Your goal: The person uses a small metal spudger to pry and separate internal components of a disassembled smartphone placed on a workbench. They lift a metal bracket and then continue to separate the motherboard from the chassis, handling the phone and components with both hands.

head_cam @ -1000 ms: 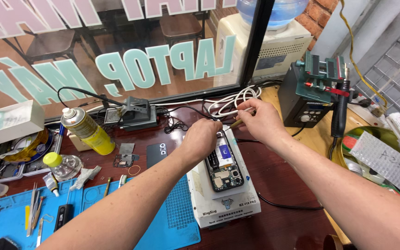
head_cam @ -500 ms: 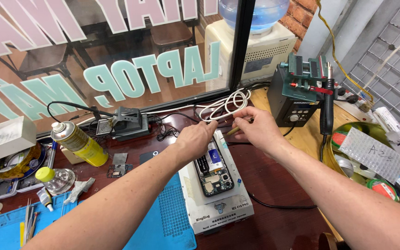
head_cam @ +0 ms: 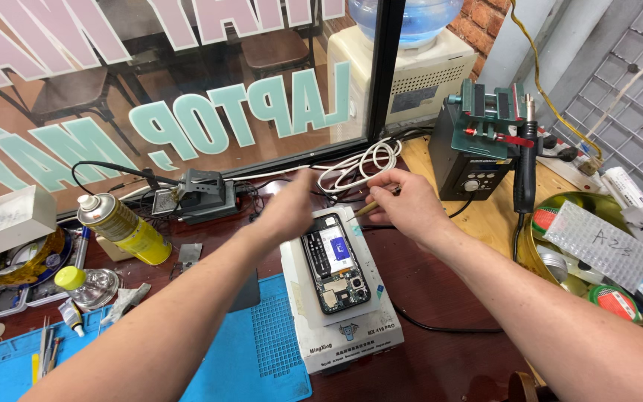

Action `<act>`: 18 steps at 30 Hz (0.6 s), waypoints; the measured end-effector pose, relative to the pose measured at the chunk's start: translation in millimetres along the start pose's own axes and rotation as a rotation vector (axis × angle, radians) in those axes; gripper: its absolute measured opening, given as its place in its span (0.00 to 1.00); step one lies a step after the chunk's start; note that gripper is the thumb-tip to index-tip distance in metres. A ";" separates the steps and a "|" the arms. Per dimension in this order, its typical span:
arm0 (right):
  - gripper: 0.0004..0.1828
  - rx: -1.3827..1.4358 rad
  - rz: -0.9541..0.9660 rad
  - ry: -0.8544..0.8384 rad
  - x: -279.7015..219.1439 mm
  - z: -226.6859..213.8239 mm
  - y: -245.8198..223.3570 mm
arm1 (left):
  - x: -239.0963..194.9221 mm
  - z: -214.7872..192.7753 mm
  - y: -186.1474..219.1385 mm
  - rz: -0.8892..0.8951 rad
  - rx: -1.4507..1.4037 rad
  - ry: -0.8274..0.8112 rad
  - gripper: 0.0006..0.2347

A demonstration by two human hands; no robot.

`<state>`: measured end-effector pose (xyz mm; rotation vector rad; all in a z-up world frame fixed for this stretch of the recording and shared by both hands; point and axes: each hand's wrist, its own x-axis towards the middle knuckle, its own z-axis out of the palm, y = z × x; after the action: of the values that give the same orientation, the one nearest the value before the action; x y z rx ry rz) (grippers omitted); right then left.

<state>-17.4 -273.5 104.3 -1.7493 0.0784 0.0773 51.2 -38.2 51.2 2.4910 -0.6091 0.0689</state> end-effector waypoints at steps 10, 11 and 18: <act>0.11 -0.158 -0.179 0.034 -0.5 49.2 0.1 | -45.7 8.2 -38.5 -0.673 -0.463 0.026 0.25; 0.11 -0.182 -0.216 0.044 0.0 52.9 0.2 | -49.3 11.1 -39.0 -0.695 -0.469 0.017 0.25; 0.11 -0.244 -0.228 0.036 4.4 61.6 -3.2 | -58.5 34.1 -46.9 -0.629 -0.359 0.061 0.24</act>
<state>-13.2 -212.4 95.9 -1.9920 -0.1087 -0.1160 16.6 1.7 -12.0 2.2054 0.1923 -0.1870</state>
